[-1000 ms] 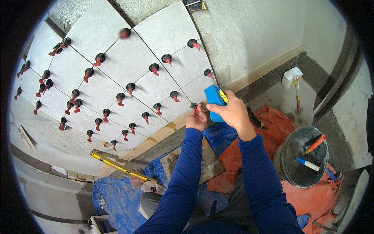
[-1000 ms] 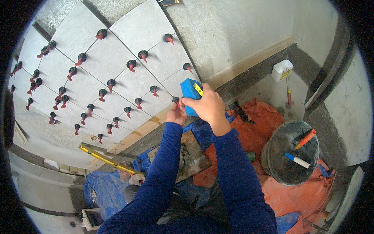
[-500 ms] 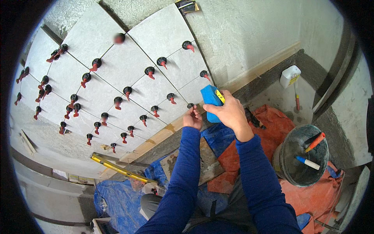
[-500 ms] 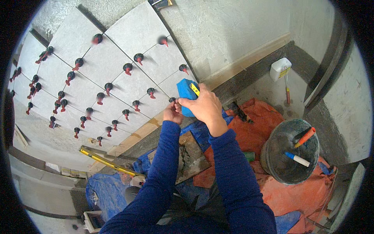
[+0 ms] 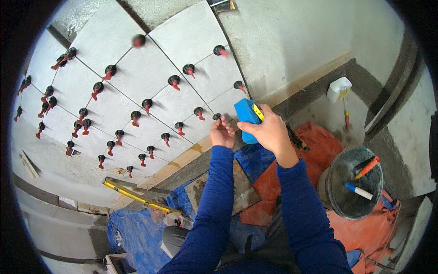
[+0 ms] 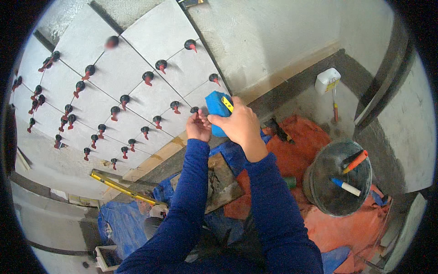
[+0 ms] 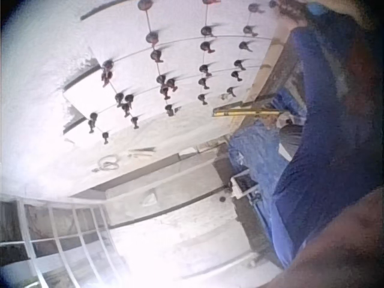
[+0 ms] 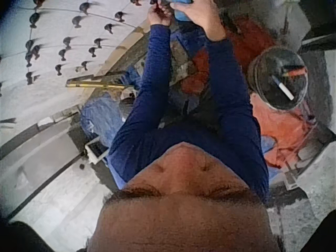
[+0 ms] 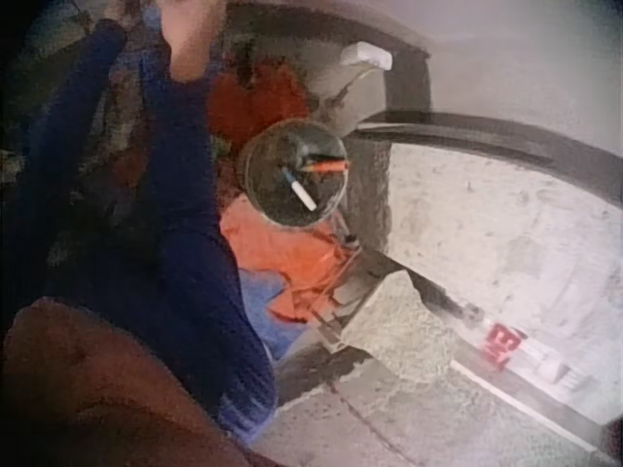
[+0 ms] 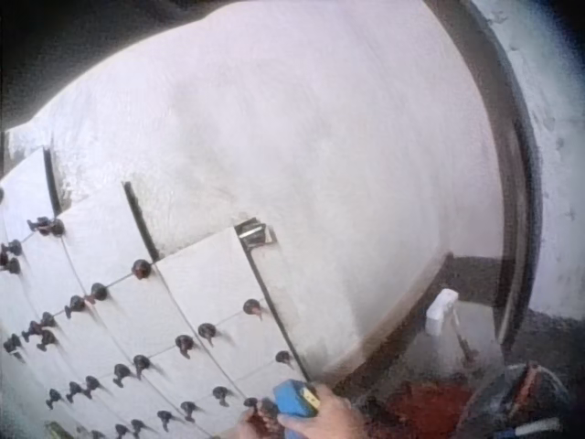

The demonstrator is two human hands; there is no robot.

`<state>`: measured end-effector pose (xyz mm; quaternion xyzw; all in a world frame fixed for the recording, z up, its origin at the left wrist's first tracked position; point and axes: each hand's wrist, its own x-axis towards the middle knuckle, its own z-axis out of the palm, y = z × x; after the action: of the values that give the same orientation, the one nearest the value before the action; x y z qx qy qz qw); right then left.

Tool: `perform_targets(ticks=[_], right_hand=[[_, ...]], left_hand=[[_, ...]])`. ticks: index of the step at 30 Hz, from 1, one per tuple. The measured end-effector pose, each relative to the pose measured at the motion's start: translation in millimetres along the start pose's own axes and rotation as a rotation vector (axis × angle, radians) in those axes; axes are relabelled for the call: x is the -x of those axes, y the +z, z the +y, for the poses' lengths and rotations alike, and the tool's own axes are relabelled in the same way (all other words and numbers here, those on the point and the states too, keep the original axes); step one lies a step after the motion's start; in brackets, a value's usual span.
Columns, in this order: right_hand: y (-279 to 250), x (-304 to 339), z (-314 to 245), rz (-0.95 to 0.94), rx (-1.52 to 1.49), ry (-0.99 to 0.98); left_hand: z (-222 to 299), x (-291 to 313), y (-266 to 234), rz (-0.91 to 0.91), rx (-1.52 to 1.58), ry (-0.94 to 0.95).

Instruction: The person installs red tile leveling spacers between white wall tiles. They place spacers at tile intersections, adjust them by hand, and occasionally use a blue sponge to wipe the tile surface.

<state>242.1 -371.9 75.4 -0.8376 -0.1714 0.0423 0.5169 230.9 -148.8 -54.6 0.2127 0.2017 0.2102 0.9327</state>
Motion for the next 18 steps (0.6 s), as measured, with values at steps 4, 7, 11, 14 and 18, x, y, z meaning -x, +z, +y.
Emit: perform_targets(ticks=[4, 7, 11, 14, 18], right_hand=[[1.0, -0.4, -3.7, -0.005, 0.016, 0.017], [3.1, 1.3, -8.5, -0.003, 0.002, -0.003], [3.2, 3.7, -13.2, -0.013, -0.016, 0.010], [1.5, 5.1, -15.7, -0.030, -0.026, 0.026], [-2.8, 5.3, -16.8, -0.019, -0.022, 0.004]], left_hand=[[23.2, 1.3, 11.8, 0.061, 0.018, -0.186], [24.3, -1.4, 15.6, 0.082, -0.210, -0.072], [0.9, -9.9, 13.7, 0.087, -0.322, 0.140], [-12.6, -13.6, 9.1, 0.041, -0.345, 0.261], [-15.2, -7.5, 9.1, 0.108, -0.535, 0.391]])
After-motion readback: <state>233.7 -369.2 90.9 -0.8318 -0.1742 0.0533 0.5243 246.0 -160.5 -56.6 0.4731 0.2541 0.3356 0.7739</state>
